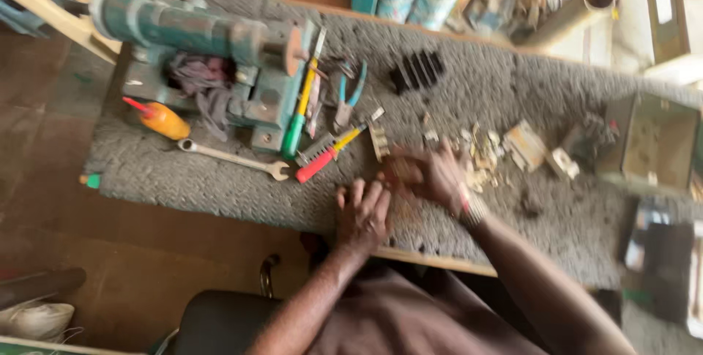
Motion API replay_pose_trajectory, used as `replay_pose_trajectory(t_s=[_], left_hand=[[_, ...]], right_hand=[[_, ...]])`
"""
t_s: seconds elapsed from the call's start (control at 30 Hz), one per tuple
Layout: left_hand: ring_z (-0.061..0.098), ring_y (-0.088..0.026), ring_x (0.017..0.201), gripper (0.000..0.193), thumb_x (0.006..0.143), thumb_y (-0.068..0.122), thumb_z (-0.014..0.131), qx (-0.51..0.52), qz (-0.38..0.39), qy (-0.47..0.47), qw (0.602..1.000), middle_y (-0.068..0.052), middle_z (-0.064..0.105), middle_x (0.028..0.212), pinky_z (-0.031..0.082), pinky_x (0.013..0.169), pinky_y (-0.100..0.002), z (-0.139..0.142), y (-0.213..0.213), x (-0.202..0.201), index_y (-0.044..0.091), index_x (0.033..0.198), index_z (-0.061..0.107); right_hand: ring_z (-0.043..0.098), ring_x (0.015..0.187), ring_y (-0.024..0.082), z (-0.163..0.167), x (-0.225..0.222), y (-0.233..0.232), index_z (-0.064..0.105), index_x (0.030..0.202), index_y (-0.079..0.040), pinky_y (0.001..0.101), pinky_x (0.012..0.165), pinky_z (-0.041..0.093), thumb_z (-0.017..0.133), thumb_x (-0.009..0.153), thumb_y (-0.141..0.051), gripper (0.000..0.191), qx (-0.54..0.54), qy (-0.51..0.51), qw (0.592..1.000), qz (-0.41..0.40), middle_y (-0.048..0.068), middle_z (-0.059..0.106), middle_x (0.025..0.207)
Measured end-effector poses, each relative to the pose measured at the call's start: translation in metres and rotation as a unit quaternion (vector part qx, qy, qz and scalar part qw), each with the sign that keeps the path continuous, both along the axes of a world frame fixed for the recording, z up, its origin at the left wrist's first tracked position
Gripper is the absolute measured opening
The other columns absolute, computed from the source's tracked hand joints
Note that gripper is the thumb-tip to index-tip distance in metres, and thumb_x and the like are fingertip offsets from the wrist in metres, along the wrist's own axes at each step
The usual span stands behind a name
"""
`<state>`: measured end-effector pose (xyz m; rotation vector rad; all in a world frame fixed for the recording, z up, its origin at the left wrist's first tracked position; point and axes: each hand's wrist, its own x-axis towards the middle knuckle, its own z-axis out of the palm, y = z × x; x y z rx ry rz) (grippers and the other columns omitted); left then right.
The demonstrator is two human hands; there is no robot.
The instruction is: The person assembles small electrical components on a workbench. They use a sandpaper to smooth metal pieces, a screwdriver to tighten screws, and a brush to clean parts. The person handles multiple small metal pieces and electrical components, placing them on the workbench.
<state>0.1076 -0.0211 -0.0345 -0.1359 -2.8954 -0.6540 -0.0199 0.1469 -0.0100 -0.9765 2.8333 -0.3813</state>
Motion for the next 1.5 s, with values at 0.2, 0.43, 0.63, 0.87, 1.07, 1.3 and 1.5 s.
replay_pose_trajectory(t_s=[0.2, 0.43, 0.63, 0.87, 1.07, 1.3, 1.5], left_hand=[[0.054, -0.03, 0.115, 0.037, 0.083, 0.016, 0.064, -0.003, 0.02, 0.081, 0.997, -0.01, 0.063, 0.136, 0.038, 0.094, -0.057, 0.004, -0.002, 0.0, 0.003, 0.117, 0.068], [0.054, -0.028, 0.114, 0.041, 0.08, 0.017, 0.065, 0.008, 0.014, 0.079, 0.997, -0.01, 0.065, 0.134, 0.037, 0.095, -0.056, 0.01, -0.008, 0.001, 0.004, 0.118, 0.07], [0.055, -0.029, 0.114, 0.037, 0.079, 0.017, 0.065, 0.018, 0.03, 0.076, 0.996, -0.007, 0.067, 0.133, 0.037, 0.097, -0.056, 0.007, -0.009, -0.003, 0.006, 0.114, 0.071], [0.056, -0.026, 0.112, 0.035, 0.079, 0.019, 0.067, 0.023, 0.056, 0.128, 0.99, 0.0, 0.069, 0.13, 0.037, 0.095, -0.055, 0.01, -0.008, -0.004, 0.012, 0.113, 0.075], [0.057, -0.024, 0.11, 0.032, 0.08, 0.017, 0.067, 0.017, 0.054, 0.125, 0.99, 0.0, 0.069, 0.13, 0.039, 0.094, -0.052, 0.005, -0.006, -0.008, 0.012, 0.11, 0.076], [0.056, -0.023, 0.113, 0.032, 0.083, 0.019, 0.069, -0.009, 0.047, 0.129, 0.99, 0.001, 0.07, 0.13, 0.037, 0.099, -0.05, 0.001, -0.009, -0.005, 0.011, 0.113, 0.076], [0.056, -0.024, 0.113, 0.033, 0.083, 0.023, 0.069, -0.001, 0.046, 0.133, 0.99, 0.0, 0.069, 0.13, 0.036, 0.097, -0.052, 0.004, -0.01, -0.006, 0.01, 0.112, 0.075]], right_hand=[[0.054, 0.094, 0.021, 0.006, 0.002, -0.006, 0.059, 0.134, -0.049, 0.0422, 0.086, 0.035, 0.087, 0.073, -0.049, 0.068, 0.049, -0.057, 0.995, -0.061, -0.009, 0.079, 0.087], [0.054, 0.097, 0.021, 0.015, -0.007, -0.013, 0.065, 0.134, -0.04, 0.0454, 0.09, 0.032, 0.091, 0.065, -0.039, 0.074, 0.104, -0.051, 0.992, -0.058, -0.002, 0.073, 0.089], [0.056, 0.106, 0.026, 0.018, -0.008, 0.002, 0.074, 0.12, -0.023, 0.0422, 0.091, 0.045, 0.093, 0.059, -0.046, 0.067, -0.034, 0.002, 0.996, 0.081, 0.007, 0.068, 0.11], [0.059, 0.105, 0.021, 0.029, -0.015, 0.01, 0.067, 0.123, -0.01, 0.0387, 0.091, 0.05, 0.092, 0.067, -0.046, 0.07, -0.376, -0.261, 0.889, 0.004, 0.004, 0.066, 0.113], [0.057, 0.116, 0.021, 0.051, 0.066, -0.008, 0.057, 0.139, -0.007, 0.039, 0.097, 0.048, 0.071, 0.093, -0.063, 0.073, -0.793, -0.552, 0.237, 0.104, 0.007, 0.061, 0.122], [0.055, 0.115, 0.021, 0.065, 0.096, -0.021, 0.059, 0.14, -0.01, 0.0363, 0.094, 0.045, 0.071, 0.09, -0.064, 0.074, -0.769, -0.591, 0.179, 0.166, 0.005, 0.058, 0.127], [0.056, 0.112, 0.019, 0.057, 0.097, -0.02, 0.06, 0.14, -0.012, 0.0371, 0.093, 0.044, 0.067, 0.091, -0.068, 0.074, -0.766, -0.594, 0.176, 0.168, 0.003, 0.059, 0.121]])
